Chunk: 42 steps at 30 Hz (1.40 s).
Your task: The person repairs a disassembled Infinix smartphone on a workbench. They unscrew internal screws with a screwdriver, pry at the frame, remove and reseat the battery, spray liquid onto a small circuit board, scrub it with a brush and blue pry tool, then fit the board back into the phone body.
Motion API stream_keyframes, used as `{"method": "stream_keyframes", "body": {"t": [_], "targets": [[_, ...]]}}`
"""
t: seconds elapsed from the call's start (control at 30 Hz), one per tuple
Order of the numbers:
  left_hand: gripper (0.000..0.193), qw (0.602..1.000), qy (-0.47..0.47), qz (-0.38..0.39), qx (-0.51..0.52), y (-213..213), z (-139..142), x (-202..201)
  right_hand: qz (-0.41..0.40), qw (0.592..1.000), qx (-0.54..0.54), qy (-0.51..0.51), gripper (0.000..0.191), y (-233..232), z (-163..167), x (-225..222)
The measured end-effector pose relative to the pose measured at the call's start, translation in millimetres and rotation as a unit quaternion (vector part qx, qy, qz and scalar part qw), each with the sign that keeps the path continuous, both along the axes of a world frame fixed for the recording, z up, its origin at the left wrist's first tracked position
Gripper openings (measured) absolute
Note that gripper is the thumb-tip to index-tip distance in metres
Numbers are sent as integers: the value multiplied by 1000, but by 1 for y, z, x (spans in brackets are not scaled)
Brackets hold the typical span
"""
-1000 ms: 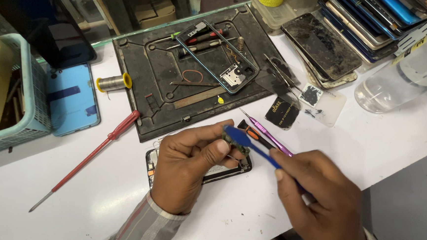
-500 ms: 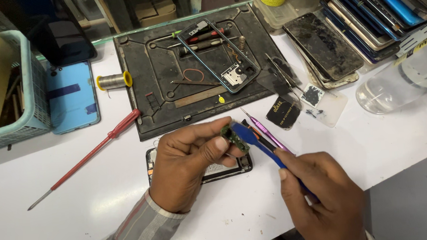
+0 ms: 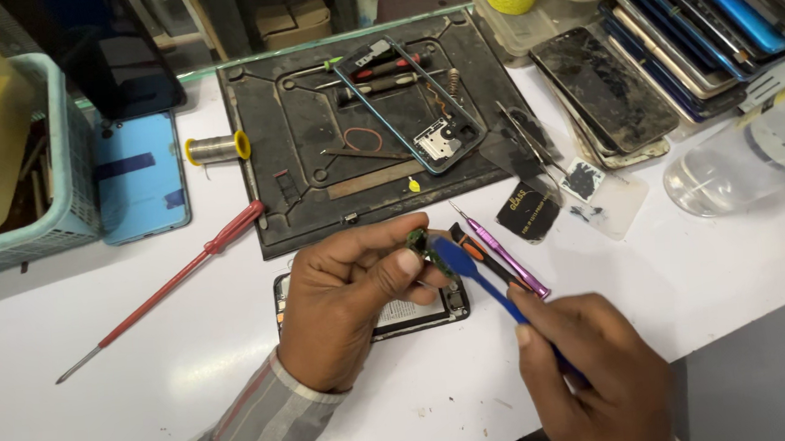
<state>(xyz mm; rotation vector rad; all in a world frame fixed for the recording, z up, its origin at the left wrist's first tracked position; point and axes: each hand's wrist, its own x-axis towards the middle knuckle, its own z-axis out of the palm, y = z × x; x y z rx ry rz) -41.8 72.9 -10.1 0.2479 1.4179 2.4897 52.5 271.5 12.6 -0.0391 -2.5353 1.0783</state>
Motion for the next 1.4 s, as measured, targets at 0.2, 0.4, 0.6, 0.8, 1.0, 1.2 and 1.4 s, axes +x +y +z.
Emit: {"method": "stream_keyframes", "body": {"t": [0.2, 0.4, 0.6, 0.8, 1.0, 1.2, 1.4], "targets": [[30, 1000, 5, -22, -16, 3, 1, 3, 5, 1000, 22, 17, 30, 1, 2, -1], [32, 1000, 11, -1, -10, -1, 0, 1, -21, 999, 32, -11, 31, -3, 8, -1], [29, 999, 12, -31, -21, 3, -2, 3, 9, 999, 22, 26, 32, -1, 3, -1], [31, 999, -12, -3, 30, -4, 3, -4, 8, 1000, 20, 1, 31, 1, -3, 2], [32, 1000, -9, -25, 6, 3, -5, -1, 12, 1000, 24, -11, 29, 7, -3, 2], [32, 999, -11, -47, 18, 1, -4, 0, 39, 998, 21, 39, 30, 4, -1, -5], [34, 998, -17, -25, 52, -4, -4, -5, -17, 997, -6, -77, 29, 9, -4, 6]]}}
